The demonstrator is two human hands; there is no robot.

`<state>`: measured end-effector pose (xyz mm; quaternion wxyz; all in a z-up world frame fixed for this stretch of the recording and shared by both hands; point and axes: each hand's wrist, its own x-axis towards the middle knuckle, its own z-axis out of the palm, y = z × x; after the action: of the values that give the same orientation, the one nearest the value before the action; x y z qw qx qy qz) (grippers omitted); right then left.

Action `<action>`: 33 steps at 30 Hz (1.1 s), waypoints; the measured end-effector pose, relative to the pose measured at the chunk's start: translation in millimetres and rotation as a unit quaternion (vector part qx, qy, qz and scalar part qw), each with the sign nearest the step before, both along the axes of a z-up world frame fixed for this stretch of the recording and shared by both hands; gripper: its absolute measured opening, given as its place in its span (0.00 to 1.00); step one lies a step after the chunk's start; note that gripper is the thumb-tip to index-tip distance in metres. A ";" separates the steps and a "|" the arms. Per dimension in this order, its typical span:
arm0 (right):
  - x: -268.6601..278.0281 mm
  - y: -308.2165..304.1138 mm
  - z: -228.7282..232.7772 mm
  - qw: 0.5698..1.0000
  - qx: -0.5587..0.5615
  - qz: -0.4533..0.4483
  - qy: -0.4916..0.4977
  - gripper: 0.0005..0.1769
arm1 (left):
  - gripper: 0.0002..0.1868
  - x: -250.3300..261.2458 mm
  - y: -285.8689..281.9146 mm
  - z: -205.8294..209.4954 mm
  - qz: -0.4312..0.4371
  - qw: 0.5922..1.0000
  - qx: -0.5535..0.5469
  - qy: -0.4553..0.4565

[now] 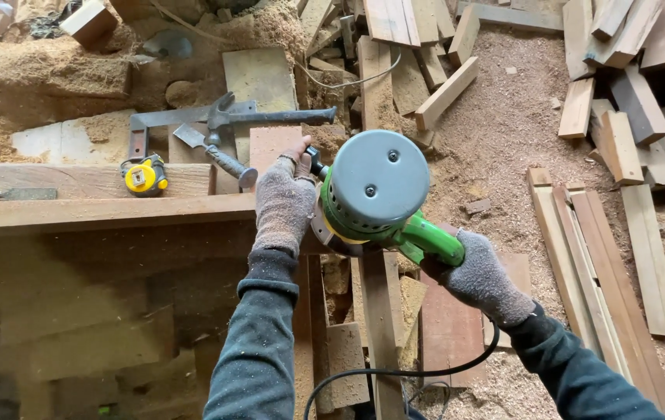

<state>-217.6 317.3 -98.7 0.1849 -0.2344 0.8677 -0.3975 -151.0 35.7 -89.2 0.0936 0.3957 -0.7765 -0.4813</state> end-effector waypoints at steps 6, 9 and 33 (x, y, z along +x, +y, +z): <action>-3.9 13.8 -13.2 1.000 -0.003 0.010 -0.012 0.15 | 0.20 8.6 8.8 7.9 0.007 0.999 0.004 -0.033; 5.5 12.2 -0.9 1.000 0.002 0.014 -0.022 0.14 | 0.20 11.7 11.2 -2.2 0.018 0.999 0.019 -0.033; 36.2 54.2 -18.1 0.998 -0.003 0.038 -0.051 0.20 | 0.19 60.7 45.3 -4.9 0.037 0.998 0.008 -0.056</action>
<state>-181.4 371.5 -116.8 0.2436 -0.2471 0.8464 -0.4041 -90.3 80.9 -94.1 0.0645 0.4514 -0.7614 -0.4608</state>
